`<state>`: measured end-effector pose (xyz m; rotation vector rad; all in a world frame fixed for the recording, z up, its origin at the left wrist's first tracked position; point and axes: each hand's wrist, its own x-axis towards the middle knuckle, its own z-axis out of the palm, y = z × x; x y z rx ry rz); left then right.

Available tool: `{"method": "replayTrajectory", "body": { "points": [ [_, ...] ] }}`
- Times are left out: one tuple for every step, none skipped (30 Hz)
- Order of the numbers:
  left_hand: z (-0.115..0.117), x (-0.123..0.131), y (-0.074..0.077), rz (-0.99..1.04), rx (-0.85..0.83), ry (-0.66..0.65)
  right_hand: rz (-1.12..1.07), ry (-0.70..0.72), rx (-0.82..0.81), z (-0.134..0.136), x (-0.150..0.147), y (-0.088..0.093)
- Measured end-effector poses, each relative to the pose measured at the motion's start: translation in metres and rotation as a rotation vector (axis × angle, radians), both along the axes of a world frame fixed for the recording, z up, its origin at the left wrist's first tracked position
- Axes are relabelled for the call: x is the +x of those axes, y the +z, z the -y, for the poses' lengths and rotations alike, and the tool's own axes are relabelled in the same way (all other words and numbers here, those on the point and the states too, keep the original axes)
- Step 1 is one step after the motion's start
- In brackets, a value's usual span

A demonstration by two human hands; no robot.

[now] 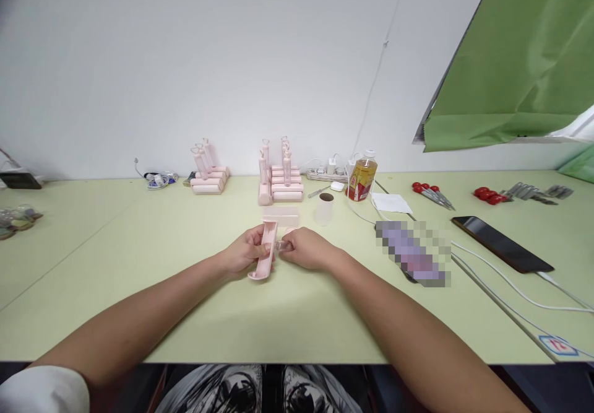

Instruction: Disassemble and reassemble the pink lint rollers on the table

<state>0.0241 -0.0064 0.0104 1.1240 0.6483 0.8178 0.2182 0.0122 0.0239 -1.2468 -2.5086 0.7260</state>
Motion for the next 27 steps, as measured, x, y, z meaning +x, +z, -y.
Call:
{"method": "replayTrajectory", "body": {
  "points": [
    [0.0,0.0,0.0,-0.003,-0.015,0.023,0.01,-0.029,0.022,-0.002,0.002,0.0],
    [0.0,-0.001,0.0,-0.006,-0.033,0.037,0.015,-0.054,0.037,-0.004,0.003,-0.001],
    [-0.001,-0.002,0.0,-0.005,-0.048,0.04,0.016,-0.073,0.045,-0.005,0.004,-0.001],
    [-0.001,-0.003,0.0,0.003,-0.058,0.036,0.016,-0.083,0.047,-0.007,0.005,-0.001],
    [-0.002,-0.004,0.0,0.02,-0.057,0.036,0.016,-0.086,0.046,-0.008,0.005,-0.002],
    [-0.004,-0.005,0.0,0.042,-0.05,0.04,0.019,-0.085,0.045,-0.008,0.005,-0.002],
    [-0.006,-0.006,-0.001,0.056,-0.04,0.048,0.025,-0.081,0.045,-0.008,0.005,-0.002],
    [-0.008,-0.008,-0.002,0.059,-0.028,0.056,0.033,-0.077,0.045,-0.007,0.005,-0.002],
    [-0.01,-0.009,-0.004,0.053,-0.013,0.058,0.04,-0.072,0.044,-0.007,0.005,-0.002],
    [-0.012,-0.011,-0.005,0.039,0.004,0.058,0.047,-0.07,0.04,-0.006,0.005,-0.002],
    [-0.014,-0.013,-0.006,0.023,0.019,0.059,0.054,-0.069,0.035,-0.006,0.005,-0.002],
    [-0.016,-0.015,-0.006,0.008,0.032,0.066,0.06,-0.069,0.028,-0.006,0.006,-0.002],
    [-0.017,-0.016,-0.006,-0.007,0.043,0.078,0.065,-0.067,0.022,-0.007,0.006,-0.002],
    [-0.018,-0.018,-0.005,-0.021,0.053,0.095,0.07,-0.064,0.022,-0.007,0.007,-0.003],
    [-0.019,-0.019,-0.004,-0.035,0.062,0.116,0.072,-0.061,0.035,-0.008,0.007,-0.003],
    [-0.019,-0.02,-0.002,-0.048,0.073,0.142,0.071,-0.057,0.064,-0.009,0.008,-0.003],
    [-0.02,-0.021,-0.001,-0.06,0.087,0.175,0.066,-0.053,0.106,-0.009,0.008,-0.003],
    [-0.021,-0.021,0.0,-0.075,0.104,0.219,0.055,-0.053,0.159,-0.01,0.008,-0.003],
    [-0.022,-0.021,0.0,-0.096,0.123,0.274,0.04,-0.052,0.215,-0.01,0.008,-0.003],
    [-0.023,-0.021,-0.001,-0.123,0.142,0.342,0.025,-0.046,0.268,-0.009,0.007,-0.004],
    [-0.025,-0.021,-0.002,-0.157,0.159,0.415,0.013,-0.034,0.309,-0.008,0.005,-0.005],
    [-0.026,-0.021,-0.003,-0.198,0.174,0.486,0.007,-0.013,0.337,-0.006,0.003,-0.005],
    [-0.028,-0.021,-0.005,-0.242,0.184,0.544,0.01,0.019,0.35,-0.005,0.0,-0.006],
    [-0.03,-0.021,-0.007,-0.287,0.193,0.587,0.021,0.062,0.35,-0.003,-0.003,-0.007],
    [-0.032,-0.021,-0.008,-0.332,0.202,0.613,0.038,0.105,0.34,0.0,-0.007,-0.008],
    [-0.033,-0.022,-0.01,-0.38,0.217,0.625,0.056,0.141,0.323,0.002,-0.01,-0.008],
    [-0.034,-0.023,-0.01,-0.434,0.243,0.629,0.074,0.168,0.3,0.004,-0.013,-0.008]
  ]
}}
